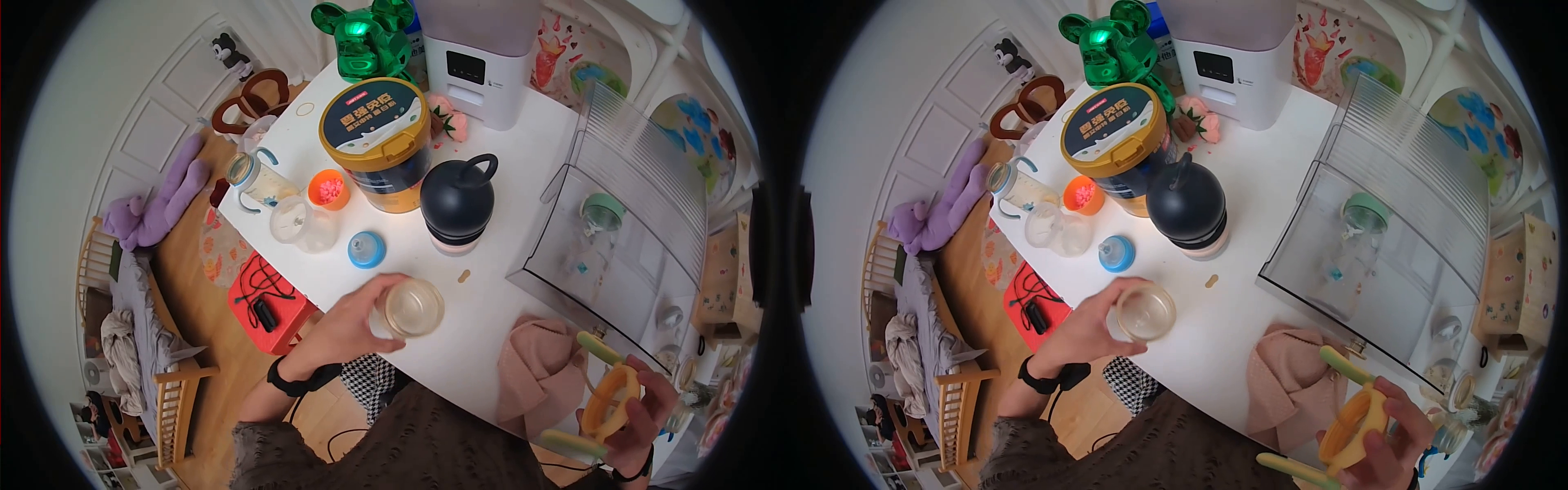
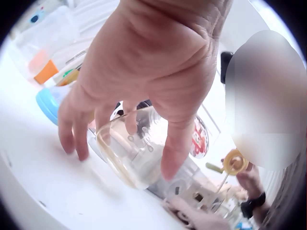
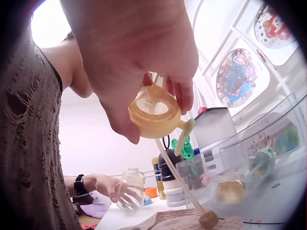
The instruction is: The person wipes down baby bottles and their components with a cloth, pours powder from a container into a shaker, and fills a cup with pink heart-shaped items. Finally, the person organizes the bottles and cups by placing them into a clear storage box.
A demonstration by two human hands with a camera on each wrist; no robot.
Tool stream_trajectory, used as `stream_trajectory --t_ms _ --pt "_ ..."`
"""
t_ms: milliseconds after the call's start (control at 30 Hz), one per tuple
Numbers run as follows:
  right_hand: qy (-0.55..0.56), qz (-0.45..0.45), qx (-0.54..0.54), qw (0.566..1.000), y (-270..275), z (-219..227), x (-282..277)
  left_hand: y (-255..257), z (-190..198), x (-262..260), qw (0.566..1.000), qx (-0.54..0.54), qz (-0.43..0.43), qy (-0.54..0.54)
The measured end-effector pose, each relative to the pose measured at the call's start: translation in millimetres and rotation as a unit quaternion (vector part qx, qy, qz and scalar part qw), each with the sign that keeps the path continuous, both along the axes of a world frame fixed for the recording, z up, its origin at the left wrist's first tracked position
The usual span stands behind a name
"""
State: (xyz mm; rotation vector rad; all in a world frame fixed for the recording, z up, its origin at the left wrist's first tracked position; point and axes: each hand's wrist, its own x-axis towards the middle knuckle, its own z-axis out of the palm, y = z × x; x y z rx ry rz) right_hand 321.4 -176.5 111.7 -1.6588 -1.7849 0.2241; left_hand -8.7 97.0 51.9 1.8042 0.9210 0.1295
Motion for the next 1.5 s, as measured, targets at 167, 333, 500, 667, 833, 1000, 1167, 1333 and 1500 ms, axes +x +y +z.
stream_trajectory --t_ms 167,333,500,667,833,1000,1167,1333,1500 --pt "-0.031 -0.002 -0.023 0.999 1.9 2.7 1.5 -0.1 -3.3 4.9 0.987 0.112 0.076 0.085" --pt "-0.053 0.006 -0.036 0.998 3.7 8.7 -3.2 4.5 -20.9 2.5 0.985 0.141 0.066 0.068" --pt "-0.069 0.033 -0.078 0.994 6.4 10.7 -5.2 -4.6 -20.0 -4.2 0.974 0.202 0.081 0.058" --pt "-0.048 0.033 -0.056 0.997 4.1 3.3 -5.4 -35.3 37.3 -22.2 0.955 0.226 0.095 0.169" --pt "-0.089 0.150 -0.080 0.981 22.1 14.0 -8.9 -61.1 74.7 2.3 0.990 -0.033 -0.131 -0.029" --pt "-0.169 0.159 -0.040 0.972 39.2 6.2 -21.6 -81.8 39.6 68.8 0.960 0.002 -0.248 -0.127" --pt "-0.129 0.146 -0.043 0.980 34.9 -19.7 -20.0 -82.2 13.0 85.4 0.929 -0.009 -0.332 -0.165" --pt "0.001 0.053 -0.197 0.979 25.7 -24.3 -18.1 -78.1 17.9 91.4 0.942 0.027 -0.295 -0.156" --pt "-0.046 -0.186 -0.295 0.936 1.1 -39.3 -14.9 -68.3 18.5 86.7 0.958 0.025 -0.245 -0.145"
